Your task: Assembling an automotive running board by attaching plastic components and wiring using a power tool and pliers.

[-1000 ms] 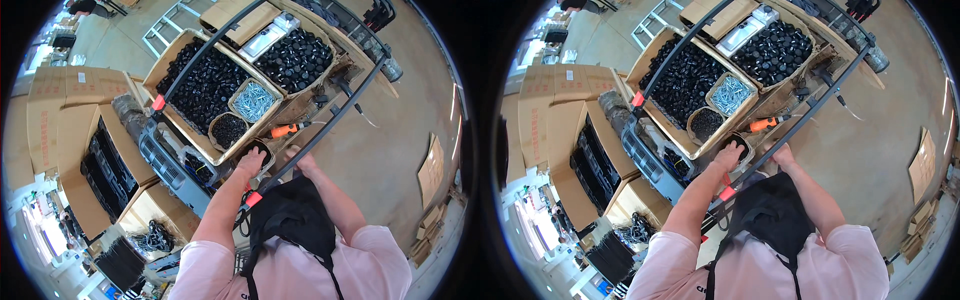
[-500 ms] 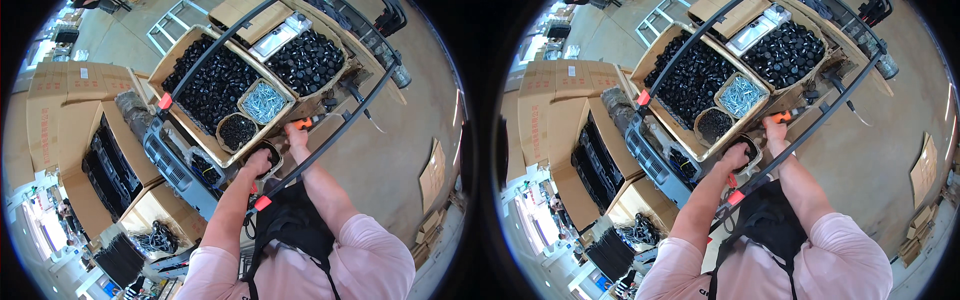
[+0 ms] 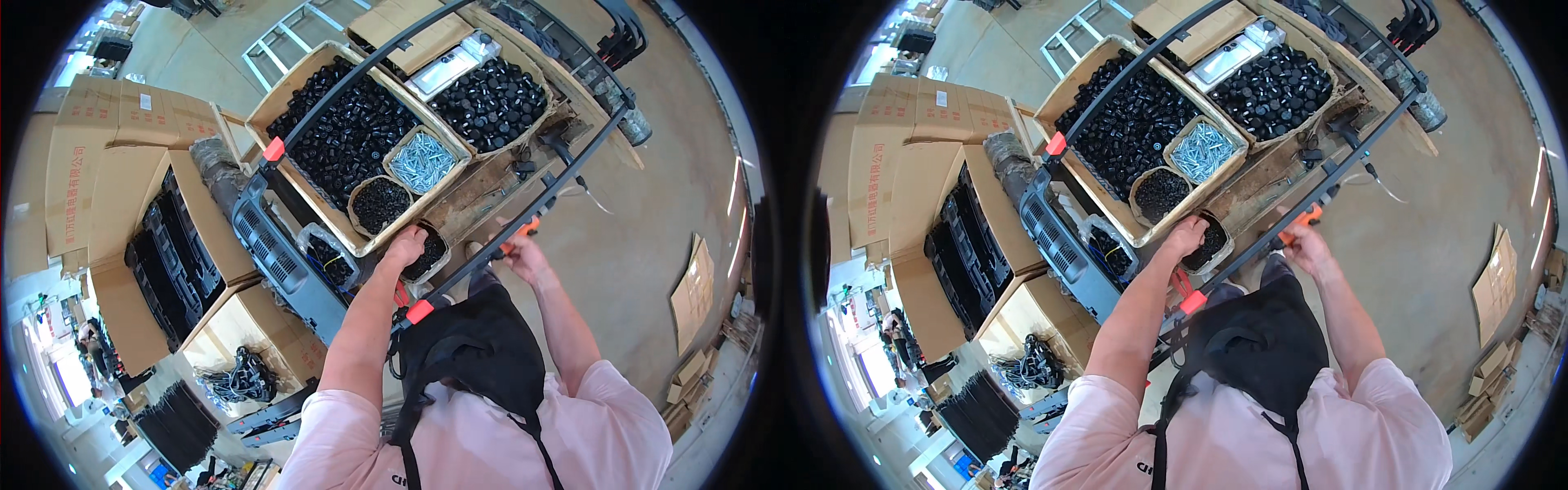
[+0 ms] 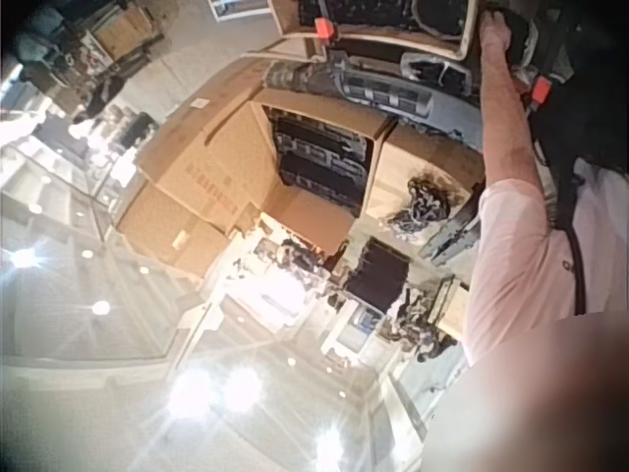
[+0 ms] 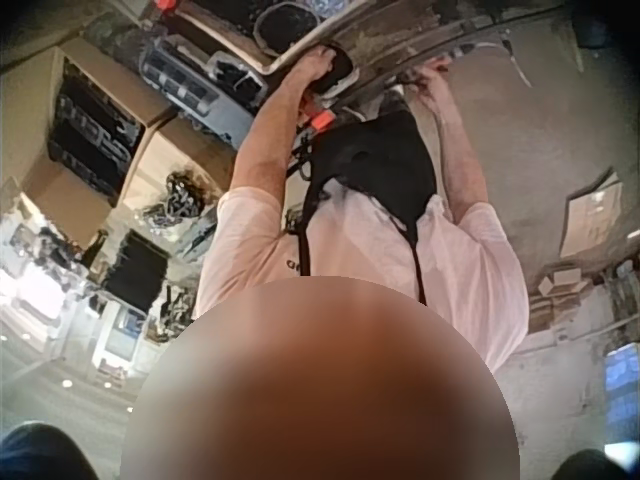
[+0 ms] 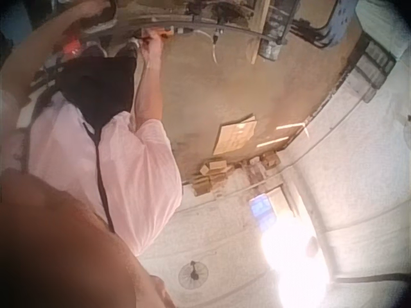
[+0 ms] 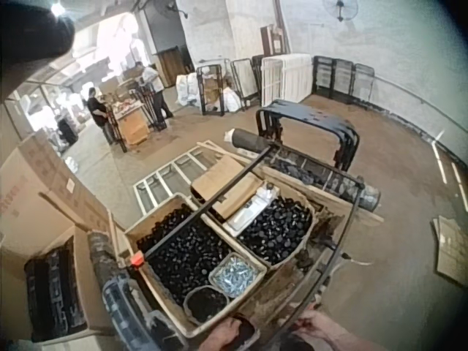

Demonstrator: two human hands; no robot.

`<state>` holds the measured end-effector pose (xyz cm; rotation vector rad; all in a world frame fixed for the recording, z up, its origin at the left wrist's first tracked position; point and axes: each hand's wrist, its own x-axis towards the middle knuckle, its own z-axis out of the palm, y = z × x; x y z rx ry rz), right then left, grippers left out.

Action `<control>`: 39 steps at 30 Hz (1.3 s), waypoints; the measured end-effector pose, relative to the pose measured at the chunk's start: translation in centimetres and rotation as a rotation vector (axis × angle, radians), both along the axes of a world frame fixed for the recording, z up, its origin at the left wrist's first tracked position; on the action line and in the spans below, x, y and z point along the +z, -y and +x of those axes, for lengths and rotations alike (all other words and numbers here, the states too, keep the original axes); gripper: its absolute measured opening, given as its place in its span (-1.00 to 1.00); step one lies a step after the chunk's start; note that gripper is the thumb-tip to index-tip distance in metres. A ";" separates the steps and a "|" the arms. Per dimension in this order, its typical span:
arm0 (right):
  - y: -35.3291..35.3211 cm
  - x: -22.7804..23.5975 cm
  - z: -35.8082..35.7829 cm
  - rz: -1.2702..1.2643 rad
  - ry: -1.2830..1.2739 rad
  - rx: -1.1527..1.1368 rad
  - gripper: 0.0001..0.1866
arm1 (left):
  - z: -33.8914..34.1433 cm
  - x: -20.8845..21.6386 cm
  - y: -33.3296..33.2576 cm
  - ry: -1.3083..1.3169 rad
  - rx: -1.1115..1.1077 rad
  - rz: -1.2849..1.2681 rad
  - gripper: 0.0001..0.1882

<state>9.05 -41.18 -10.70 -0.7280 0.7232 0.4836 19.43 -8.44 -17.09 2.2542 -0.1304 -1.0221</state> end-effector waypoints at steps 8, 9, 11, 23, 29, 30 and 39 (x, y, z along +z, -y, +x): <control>-1.3 7.2 -6.4 -0.291 0.185 -0.010 -0.28 | -0.9 6.0 0.5 -0.666 0.766 -0.490 -0.81; -1.1 7.9 -6.6 -0.293 0.197 -0.009 -0.28 | -0.8 6.4 0.2 -0.655 0.764 -0.497 -0.81; -0.8 9.6 -6.9 -0.519 0.368 0.081 -0.29 | -0.6 7.5 -0.9 -0.863 0.832 -0.648 -0.81; -2.2 23.2 -3.9 -0.886 0.953 0.253 -0.43 | -5.0 19.4 2.0 -0.569 1.222 -1.333 -0.75; -4.2 25.7 -1.5 -0.710 1.045 0.192 -0.37 | -6.8 19.1 1.6 -0.531 1.079 -1.591 -0.72; -4.6 25.5 -0.9 -0.694 1.117 0.183 -0.37 | -7.3 19.2 1.6 -0.491 1.055 -1.593 -0.71; -8.4 24.0 2.4 -0.430 1.170 0.324 -0.39 | -11.5 20.6 2.2 -0.303 1.474 -1.495 -0.69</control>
